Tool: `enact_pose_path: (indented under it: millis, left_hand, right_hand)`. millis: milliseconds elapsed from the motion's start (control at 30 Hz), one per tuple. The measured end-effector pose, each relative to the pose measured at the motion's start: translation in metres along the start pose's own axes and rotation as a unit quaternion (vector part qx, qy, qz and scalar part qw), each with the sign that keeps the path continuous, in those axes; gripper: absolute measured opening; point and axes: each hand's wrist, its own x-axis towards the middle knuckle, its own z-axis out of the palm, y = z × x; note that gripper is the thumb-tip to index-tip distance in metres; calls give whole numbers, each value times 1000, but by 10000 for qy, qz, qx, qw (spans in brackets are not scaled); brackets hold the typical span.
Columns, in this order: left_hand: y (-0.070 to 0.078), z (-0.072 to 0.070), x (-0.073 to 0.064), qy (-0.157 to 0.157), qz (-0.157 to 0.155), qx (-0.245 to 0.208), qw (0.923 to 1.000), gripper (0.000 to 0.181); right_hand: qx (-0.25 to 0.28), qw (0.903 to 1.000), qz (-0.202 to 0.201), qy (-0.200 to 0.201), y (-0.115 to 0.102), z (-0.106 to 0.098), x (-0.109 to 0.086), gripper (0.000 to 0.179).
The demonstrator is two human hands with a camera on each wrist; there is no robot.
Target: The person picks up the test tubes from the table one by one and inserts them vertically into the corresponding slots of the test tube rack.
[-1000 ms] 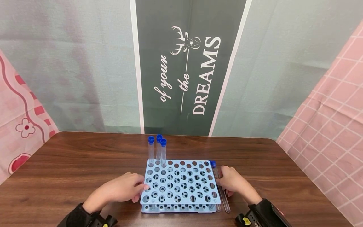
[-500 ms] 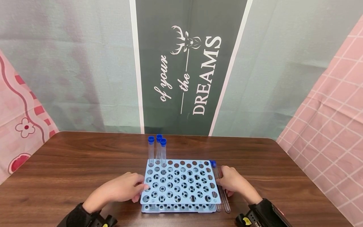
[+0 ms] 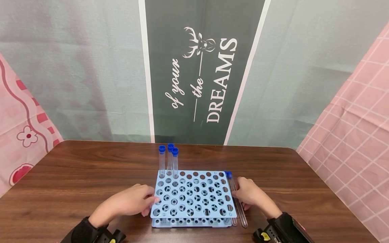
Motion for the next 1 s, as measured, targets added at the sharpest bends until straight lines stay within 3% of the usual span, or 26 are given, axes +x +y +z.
enact_pose_path:
  millis: [1000]
  left_hand:
    - [1,-1,0,-19,14,-2,10000,29]
  right_hand:
    - [76,9999,34,148,-3,-5,-1,20]
